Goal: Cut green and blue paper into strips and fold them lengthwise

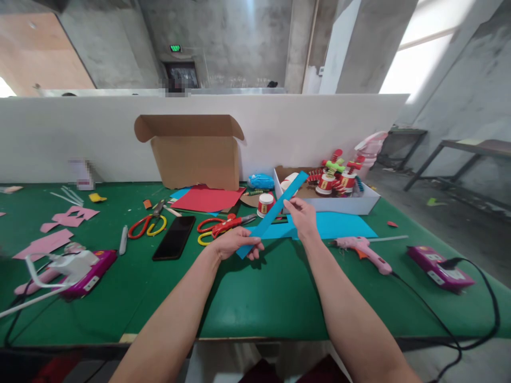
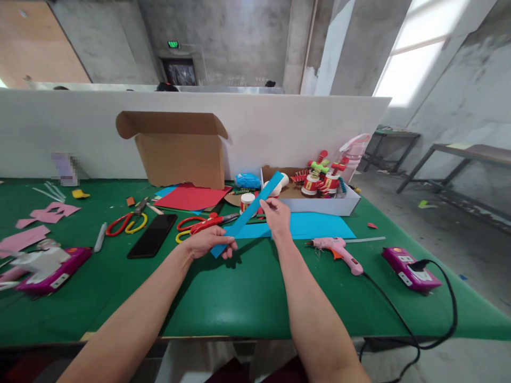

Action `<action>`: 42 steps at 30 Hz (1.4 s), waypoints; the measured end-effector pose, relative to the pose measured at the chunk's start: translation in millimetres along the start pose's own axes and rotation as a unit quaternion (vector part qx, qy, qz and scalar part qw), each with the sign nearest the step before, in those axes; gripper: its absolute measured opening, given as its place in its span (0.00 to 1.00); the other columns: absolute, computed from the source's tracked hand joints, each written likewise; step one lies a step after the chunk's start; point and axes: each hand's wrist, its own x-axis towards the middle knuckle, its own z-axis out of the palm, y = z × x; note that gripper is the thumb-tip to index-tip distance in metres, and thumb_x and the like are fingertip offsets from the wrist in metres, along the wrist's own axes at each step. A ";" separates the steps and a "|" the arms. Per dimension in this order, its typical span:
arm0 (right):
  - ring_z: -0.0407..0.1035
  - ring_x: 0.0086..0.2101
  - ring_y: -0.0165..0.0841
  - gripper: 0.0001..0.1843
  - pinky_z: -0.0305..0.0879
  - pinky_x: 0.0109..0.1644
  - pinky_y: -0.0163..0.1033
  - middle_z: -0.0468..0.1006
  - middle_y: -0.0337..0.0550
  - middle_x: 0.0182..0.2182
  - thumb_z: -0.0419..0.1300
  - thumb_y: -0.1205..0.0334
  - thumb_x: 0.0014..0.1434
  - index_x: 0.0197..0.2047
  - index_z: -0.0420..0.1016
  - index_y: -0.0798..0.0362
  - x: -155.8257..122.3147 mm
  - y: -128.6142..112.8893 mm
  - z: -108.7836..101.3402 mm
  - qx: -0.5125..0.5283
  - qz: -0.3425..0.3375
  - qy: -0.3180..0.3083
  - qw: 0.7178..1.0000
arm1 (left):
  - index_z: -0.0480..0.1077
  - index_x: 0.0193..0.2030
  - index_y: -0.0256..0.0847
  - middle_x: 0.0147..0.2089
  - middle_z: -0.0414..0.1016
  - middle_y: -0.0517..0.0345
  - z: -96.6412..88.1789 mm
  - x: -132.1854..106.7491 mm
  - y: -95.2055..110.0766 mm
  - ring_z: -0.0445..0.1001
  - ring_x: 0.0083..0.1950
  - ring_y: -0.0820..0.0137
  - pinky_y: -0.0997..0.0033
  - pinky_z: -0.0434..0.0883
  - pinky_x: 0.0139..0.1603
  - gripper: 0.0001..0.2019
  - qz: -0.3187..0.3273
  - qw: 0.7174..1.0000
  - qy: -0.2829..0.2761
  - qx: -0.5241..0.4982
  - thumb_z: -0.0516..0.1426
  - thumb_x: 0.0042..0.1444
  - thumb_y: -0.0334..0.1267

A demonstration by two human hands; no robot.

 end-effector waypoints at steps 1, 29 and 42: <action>0.62 0.26 0.30 0.16 0.59 0.33 0.36 0.71 0.37 0.20 0.62 0.47 0.45 0.22 0.71 0.53 1.8 -0.3 -2.5 -0.001 0.000 0.011 1.000 | 0.78 0.31 0.31 0.25 0.79 0.50 0.2 -0.5 0.6 0.74 0.24 0.73 0.74 0.70 0.29 0.22 0.002 1.000 -0.005 0.008 0.66 0.45 0.54; 0.62 0.26 0.30 0.25 0.62 0.34 0.37 0.71 0.35 0.21 0.68 0.39 0.38 0.24 0.71 0.52 11.4 5.8 -10.7 0.148 0.053 0.148 0.977 | 0.71 0.33 0.35 0.20 0.75 0.56 -4.4 3.8 -5.4 0.72 0.21 0.72 0.73 0.65 0.27 0.25 0.040 0.997 0.059 0.024 0.62 0.47 0.59; 0.67 0.24 0.29 0.26 0.63 0.34 0.36 0.73 0.38 0.18 0.69 0.38 0.42 0.22 0.73 0.55 -52.3 10.7 46.7 0.143 0.231 -0.312 0.910 | 0.68 0.31 0.37 0.20 0.74 0.59 -2.9 10.9 -9.5 0.71 0.21 0.73 0.75 0.65 0.25 0.23 0.047 0.990 0.129 -0.007 0.64 0.45 0.57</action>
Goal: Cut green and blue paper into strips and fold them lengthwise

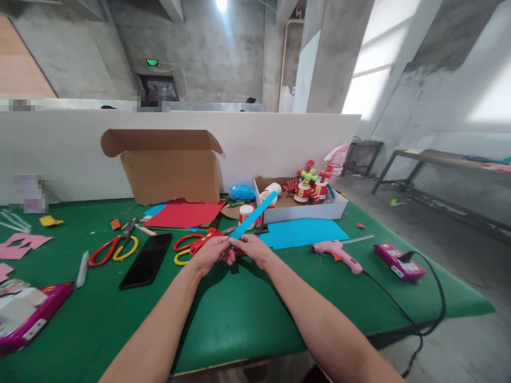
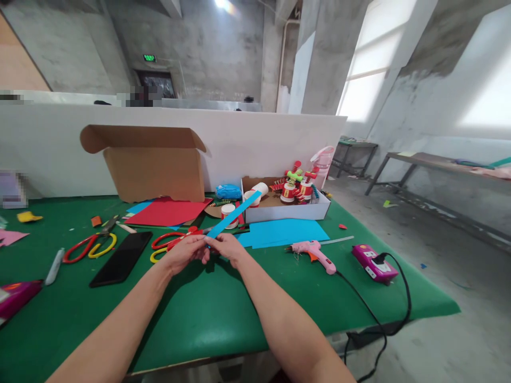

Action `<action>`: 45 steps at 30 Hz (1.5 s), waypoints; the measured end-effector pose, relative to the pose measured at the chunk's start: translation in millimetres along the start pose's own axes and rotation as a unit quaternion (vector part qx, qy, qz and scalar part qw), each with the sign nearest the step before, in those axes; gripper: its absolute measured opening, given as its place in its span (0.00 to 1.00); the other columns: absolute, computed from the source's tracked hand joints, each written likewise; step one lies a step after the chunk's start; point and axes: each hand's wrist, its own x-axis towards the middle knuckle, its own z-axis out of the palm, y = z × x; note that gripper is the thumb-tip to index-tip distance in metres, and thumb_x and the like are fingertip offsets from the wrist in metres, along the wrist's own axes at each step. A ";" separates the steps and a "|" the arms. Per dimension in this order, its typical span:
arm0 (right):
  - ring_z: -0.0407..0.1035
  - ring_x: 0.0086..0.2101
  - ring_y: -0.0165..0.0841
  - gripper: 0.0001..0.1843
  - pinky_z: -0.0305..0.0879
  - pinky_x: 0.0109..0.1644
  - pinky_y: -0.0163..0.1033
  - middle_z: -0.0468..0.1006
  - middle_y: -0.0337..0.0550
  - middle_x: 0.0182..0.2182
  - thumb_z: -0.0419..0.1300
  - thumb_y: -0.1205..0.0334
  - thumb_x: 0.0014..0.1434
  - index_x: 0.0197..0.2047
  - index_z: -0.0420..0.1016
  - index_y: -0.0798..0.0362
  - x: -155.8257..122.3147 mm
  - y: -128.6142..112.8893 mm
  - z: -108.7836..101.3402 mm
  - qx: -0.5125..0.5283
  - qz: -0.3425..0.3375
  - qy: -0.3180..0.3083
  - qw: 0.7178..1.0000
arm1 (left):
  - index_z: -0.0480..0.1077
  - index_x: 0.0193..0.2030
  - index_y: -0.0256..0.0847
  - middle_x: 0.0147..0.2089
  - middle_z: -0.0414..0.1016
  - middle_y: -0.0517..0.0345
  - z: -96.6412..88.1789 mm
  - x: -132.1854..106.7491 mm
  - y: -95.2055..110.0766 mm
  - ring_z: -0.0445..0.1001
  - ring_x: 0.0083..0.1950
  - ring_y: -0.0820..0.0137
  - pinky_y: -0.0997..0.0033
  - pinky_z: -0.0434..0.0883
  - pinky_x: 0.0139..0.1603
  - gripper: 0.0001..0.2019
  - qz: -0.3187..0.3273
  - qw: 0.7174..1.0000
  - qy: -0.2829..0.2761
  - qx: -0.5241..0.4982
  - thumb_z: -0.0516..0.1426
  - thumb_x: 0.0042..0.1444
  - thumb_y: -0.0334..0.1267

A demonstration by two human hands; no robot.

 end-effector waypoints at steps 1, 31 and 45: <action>0.68 0.24 0.30 0.27 0.64 0.35 0.37 0.73 0.39 0.16 0.67 0.36 0.44 0.20 0.72 0.55 -0.3 3.9 5.1 0.003 -0.006 -0.022 1.000 | 0.68 0.30 0.37 0.19 0.73 0.60 0.2 0.1 -0.1 0.71 0.20 0.74 0.75 0.65 0.25 0.22 0.001 1.000 0.001 0.000 0.63 0.45 0.56; 0.73 0.30 0.38 0.28 0.66 0.32 0.40 0.78 0.44 0.23 0.62 0.32 0.43 0.26 0.75 0.52 9.0 -32.4 -47.5 0.066 -0.158 0.280 0.944 | 0.68 0.27 0.37 0.21 0.74 0.56 0.4 -10.9 9.5 0.71 0.22 0.72 0.73 0.66 0.28 0.23 -0.012 0.996 -0.069 0.062 0.63 0.45 0.59; 0.65 0.27 0.32 0.30 0.66 0.34 0.37 0.69 0.37 0.19 0.55 0.29 0.48 0.22 0.67 0.51 -11.2 -60.8 -106.0 -0.028 -0.254 0.416 0.873 | 0.69 0.26 0.38 0.22 0.74 0.56 -10.3 -16.5 11.1 0.71 0.23 0.72 0.71 0.68 0.30 0.24 -0.002 0.990 -0.088 0.114 0.61 0.48 0.61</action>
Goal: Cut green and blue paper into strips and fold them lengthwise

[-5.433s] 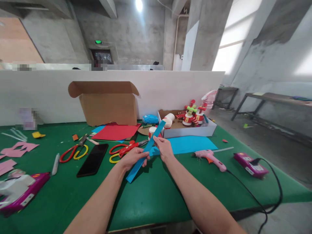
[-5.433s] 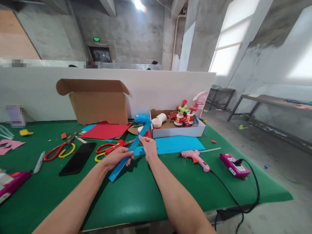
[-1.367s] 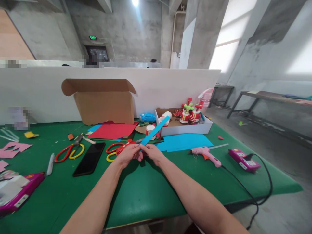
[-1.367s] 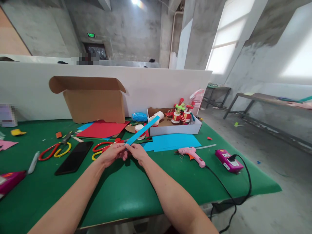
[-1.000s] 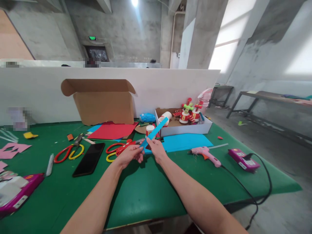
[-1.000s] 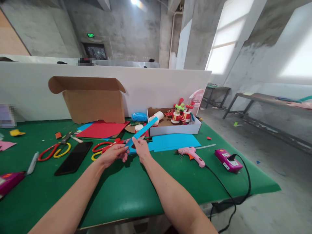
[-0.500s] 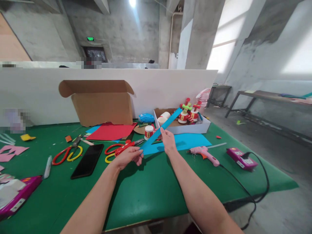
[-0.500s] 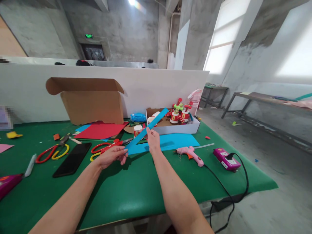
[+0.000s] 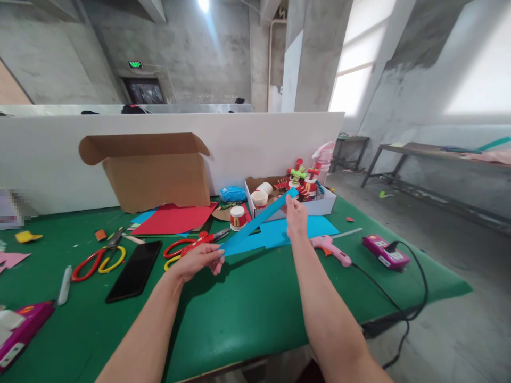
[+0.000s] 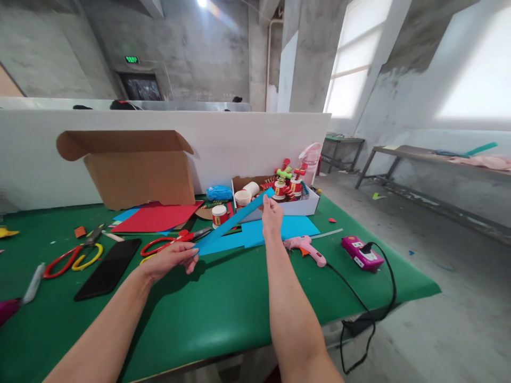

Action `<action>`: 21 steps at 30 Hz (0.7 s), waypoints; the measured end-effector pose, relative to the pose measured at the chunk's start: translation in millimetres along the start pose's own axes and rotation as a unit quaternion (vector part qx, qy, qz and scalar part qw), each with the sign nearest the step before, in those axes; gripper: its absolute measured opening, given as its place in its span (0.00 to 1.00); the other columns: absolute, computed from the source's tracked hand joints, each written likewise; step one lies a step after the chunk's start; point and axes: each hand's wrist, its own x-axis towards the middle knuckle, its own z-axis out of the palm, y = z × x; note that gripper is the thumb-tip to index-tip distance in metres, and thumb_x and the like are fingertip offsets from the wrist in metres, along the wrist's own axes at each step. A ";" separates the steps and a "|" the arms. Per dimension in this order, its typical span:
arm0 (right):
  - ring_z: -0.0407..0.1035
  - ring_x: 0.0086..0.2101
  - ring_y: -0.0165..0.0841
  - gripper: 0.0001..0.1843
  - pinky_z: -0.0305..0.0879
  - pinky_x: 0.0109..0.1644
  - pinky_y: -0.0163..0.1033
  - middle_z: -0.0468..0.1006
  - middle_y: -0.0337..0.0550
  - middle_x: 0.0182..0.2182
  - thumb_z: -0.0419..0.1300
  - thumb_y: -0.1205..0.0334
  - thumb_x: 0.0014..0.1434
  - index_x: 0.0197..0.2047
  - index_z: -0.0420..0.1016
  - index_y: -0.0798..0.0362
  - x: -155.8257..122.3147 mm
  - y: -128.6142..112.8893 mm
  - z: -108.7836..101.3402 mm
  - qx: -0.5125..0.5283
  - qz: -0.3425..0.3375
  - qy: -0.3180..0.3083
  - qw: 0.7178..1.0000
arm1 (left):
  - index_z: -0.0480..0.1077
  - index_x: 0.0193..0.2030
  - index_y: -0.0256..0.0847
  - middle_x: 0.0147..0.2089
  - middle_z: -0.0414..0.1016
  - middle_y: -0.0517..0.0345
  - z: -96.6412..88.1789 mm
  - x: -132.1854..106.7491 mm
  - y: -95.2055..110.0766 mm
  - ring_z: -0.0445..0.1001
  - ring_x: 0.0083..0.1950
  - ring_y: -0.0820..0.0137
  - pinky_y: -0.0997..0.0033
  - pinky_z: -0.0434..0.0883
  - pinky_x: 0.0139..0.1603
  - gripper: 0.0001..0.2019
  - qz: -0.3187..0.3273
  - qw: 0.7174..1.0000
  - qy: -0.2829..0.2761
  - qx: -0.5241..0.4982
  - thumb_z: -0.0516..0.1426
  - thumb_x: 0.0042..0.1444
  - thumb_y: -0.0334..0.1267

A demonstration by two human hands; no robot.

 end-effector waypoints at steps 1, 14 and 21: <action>0.64 0.26 0.31 0.29 0.66 0.33 0.37 0.67 0.36 0.18 0.57 0.31 0.48 0.20 0.65 0.50 1.2 -0.8 -2.5 0.000 -0.008 0.011 1.000 | 0.69 0.25 0.38 0.23 0.75 0.56 -1.1 -1.4 0.9 0.71 0.23 0.72 0.72 0.68 0.30 0.23 0.000 1.000 -0.005 0.004 0.61 0.48 0.60; 0.59 0.23 0.27 0.25 0.62 0.30 0.35 0.63 0.32 0.16 0.65 0.38 0.43 0.20 0.66 0.52 6.8 1.4 -8.0 -0.006 -0.053 0.082 0.995 | 0.74 0.27 0.37 0.22 0.74 0.56 -23.3 -7.3 4.5 0.71 0.25 0.71 0.72 0.68 0.32 0.22 0.047 0.991 0.129 0.003 0.64 0.44 0.57; 0.66 0.24 0.30 0.27 0.65 0.31 0.36 0.70 0.34 0.18 0.65 0.34 0.42 0.23 0.69 0.52 6.5 0.4 -3.4 0.087 -0.010 0.064 0.994 | 0.71 0.26 0.38 0.21 0.71 0.61 -25.1 -0.8 2.4 0.68 0.24 0.74 0.74 0.67 0.29 0.22 0.091 0.967 0.219 -0.092 0.65 0.41 0.57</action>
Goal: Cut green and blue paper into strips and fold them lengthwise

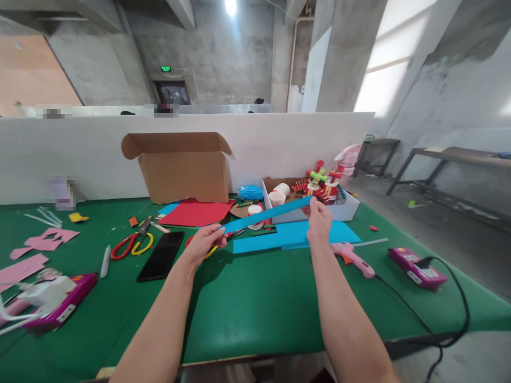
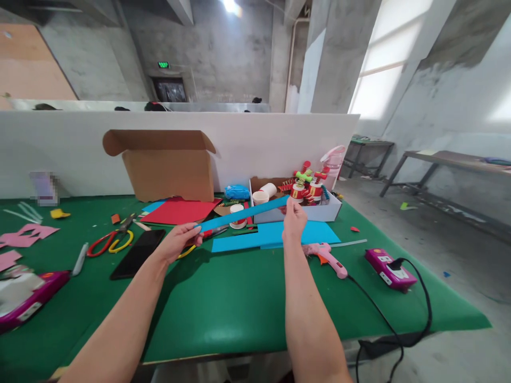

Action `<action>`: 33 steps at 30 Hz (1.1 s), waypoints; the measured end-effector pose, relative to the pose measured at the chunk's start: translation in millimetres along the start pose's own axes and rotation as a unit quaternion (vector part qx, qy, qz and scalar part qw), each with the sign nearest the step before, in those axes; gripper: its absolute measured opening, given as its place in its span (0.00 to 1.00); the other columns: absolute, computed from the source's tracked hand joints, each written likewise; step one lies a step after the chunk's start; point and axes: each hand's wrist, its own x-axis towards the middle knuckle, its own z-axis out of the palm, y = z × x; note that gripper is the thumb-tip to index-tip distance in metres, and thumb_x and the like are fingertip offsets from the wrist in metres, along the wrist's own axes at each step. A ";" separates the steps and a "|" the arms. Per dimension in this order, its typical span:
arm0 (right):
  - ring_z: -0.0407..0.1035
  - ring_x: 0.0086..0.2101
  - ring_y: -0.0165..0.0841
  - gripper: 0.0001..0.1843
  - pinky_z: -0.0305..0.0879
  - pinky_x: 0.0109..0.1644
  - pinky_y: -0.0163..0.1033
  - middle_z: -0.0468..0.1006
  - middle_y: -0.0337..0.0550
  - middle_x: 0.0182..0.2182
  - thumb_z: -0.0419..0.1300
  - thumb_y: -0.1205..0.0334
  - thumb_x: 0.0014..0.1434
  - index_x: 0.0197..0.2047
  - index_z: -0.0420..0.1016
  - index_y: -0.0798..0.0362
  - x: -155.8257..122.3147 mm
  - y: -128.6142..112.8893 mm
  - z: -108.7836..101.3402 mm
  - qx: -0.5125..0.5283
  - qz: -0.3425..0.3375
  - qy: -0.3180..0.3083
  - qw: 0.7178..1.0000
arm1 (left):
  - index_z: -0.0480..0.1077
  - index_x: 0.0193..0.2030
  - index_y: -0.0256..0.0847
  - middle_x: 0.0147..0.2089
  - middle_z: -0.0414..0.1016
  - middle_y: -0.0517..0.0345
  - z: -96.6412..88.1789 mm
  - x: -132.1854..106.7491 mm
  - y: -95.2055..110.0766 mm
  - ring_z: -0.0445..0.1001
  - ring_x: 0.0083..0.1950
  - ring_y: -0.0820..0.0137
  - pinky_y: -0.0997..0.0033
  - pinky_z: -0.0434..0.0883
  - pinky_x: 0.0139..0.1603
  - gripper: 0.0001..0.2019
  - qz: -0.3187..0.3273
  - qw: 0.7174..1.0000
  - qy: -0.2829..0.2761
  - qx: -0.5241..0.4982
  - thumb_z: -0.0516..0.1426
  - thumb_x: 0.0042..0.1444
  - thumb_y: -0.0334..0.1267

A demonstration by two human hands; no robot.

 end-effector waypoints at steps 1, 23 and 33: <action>0.68 0.26 0.30 0.28 0.66 0.33 0.36 0.73 0.35 0.21 0.64 0.33 0.43 0.26 0.71 0.52 -4.2 -1.1 4.4 0.029 0.026 -0.029 0.999 | 0.70 0.26 0.38 0.21 0.71 0.62 0.5 0.5 -0.6 0.68 0.24 0.74 0.74 0.67 0.29 0.22 0.006 1.000 0.009 -0.014 0.65 0.42 0.57; 0.63 0.21 0.28 0.24 0.64 0.31 0.37 0.68 0.36 0.17 0.66 0.38 0.44 0.21 0.72 0.53 -113.9 17.5 58.0 -0.032 0.241 -0.343 0.907 | 0.66 0.29 0.39 0.22 0.70 0.62 29.3 -3.3 -3.9 0.68 0.25 0.73 0.72 0.67 0.29 0.21 0.113 0.991 -0.047 -0.046 0.60 0.50 0.58; 0.62 0.21 0.29 0.26 0.64 0.29 0.37 0.65 0.35 0.15 0.61 0.36 0.47 0.19 0.68 0.52 -112.1 24.8 59.6 -0.109 0.176 -0.349 0.914 | 0.61 0.17 0.41 0.18 0.64 0.64 31.9 1.0 -7.7 0.64 0.24 0.75 0.72 0.66 0.33 0.23 0.158 0.986 0.034 0.034 0.57 0.57 0.52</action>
